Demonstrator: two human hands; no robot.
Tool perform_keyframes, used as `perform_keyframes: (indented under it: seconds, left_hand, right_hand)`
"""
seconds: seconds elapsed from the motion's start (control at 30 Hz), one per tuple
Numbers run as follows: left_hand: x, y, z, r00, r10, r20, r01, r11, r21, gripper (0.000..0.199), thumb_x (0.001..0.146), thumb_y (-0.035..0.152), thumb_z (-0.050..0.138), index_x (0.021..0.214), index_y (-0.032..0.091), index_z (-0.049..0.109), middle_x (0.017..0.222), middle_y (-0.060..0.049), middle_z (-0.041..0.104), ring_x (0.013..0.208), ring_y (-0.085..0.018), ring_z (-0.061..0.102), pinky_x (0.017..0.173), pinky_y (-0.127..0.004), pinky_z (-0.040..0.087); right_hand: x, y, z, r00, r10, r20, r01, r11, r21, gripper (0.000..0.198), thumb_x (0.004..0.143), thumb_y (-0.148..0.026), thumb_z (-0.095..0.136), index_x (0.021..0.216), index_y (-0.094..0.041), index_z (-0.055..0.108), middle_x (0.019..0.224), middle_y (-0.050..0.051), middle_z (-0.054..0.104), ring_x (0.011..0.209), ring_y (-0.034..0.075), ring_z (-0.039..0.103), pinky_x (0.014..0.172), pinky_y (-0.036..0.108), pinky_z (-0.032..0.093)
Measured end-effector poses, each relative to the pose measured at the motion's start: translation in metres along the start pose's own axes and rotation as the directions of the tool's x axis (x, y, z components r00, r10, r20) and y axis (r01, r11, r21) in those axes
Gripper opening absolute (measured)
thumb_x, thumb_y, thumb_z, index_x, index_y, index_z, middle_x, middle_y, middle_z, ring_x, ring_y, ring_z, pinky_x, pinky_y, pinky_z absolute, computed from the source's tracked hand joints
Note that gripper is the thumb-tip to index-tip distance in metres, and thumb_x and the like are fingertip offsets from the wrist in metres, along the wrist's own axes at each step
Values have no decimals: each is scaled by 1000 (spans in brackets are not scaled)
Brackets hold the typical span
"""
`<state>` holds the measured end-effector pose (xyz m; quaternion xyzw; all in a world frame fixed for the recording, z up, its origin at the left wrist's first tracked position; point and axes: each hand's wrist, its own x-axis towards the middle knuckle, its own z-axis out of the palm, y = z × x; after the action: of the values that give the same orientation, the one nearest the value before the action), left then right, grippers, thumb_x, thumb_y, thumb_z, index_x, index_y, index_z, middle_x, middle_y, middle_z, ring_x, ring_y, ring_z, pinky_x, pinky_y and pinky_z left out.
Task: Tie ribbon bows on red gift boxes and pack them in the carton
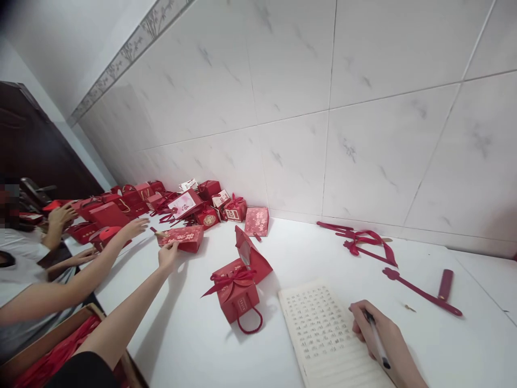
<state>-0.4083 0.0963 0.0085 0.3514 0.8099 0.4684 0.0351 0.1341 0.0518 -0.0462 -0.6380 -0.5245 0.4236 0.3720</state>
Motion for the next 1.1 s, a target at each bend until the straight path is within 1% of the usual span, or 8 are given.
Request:
perform_keyframes:
  seconds: [0.2,0.33,0.47,0.57,0.67,0.77,0.83,1.1]
  left_hand:
    - [-44,20,-56,984,176,-8,-176,984,23,15,72,24,52,77,19,64,97,-8,64,91,-22,62,89,-35,48]
    - [-90,33,-92,956,293,4,-293,956,1,11,73,26,50,72,22,60,96,-6,61,95,-21,59,89,-33,49]
    - [-140,32,-130,917,397,-43,-399,916,-36,11,71,31,50,68,22,56,82,-5,58,84,-20,57,67,-29,54]
    - [-175,29,-143,887,461,19,-457,884,-100,15,68,37,53,65,23,56,75,-5,56,73,-19,55,50,-25,49]
    - [-207,33,-132,848,494,195,-470,869,-158,18,66,40,55,64,23,59,76,-6,57,75,-20,55,51,-25,50]
    - [-226,40,-102,757,514,404,-481,856,-187,18,70,39,55,69,24,64,78,-6,57,75,-19,55,58,-26,53]
    - [-228,47,-78,707,538,458,-503,839,-209,17,74,36,53,73,24,65,80,-6,55,77,-18,56,63,-27,55]
    - [-211,99,-1,755,557,346,-549,825,-132,14,76,14,50,74,19,62,88,-4,57,81,-18,60,84,-34,48]
  right_hand:
    - [-5,-4,-1,997,-73,15,72,997,12,36,66,-55,49,70,-20,53,52,1,54,40,13,43,36,24,35]
    - [-9,-5,-2,986,-164,-15,165,986,34,37,66,-54,48,72,-18,53,51,0,54,37,12,43,35,23,36]
    - [-14,-7,-4,968,-249,-24,250,968,29,38,67,-55,48,70,-18,53,51,1,54,38,12,45,37,24,38]
    - [-16,-10,-5,951,-308,-8,308,951,19,37,68,-54,47,68,-18,52,51,1,55,38,12,46,38,24,38]
    - [-17,-9,-5,943,-334,9,333,942,26,36,70,-54,48,67,-18,52,52,2,56,40,13,47,39,24,38]
    - [-14,-5,-4,937,-348,-4,348,937,38,36,72,-54,48,68,-18,51,52,2,56,40,12,46,40,24,38]
    - [-12,0,-3,932,-362,-30,363,931,41,37,72,-55,47,68,-19,50,52,2,55,40,12,46,40,24,38]
    - [-9,12,-2,879,-458,-132,463,886,9,36,77,-56,44,70,-20,45,56,1,54,51,17,54,49,27,43]
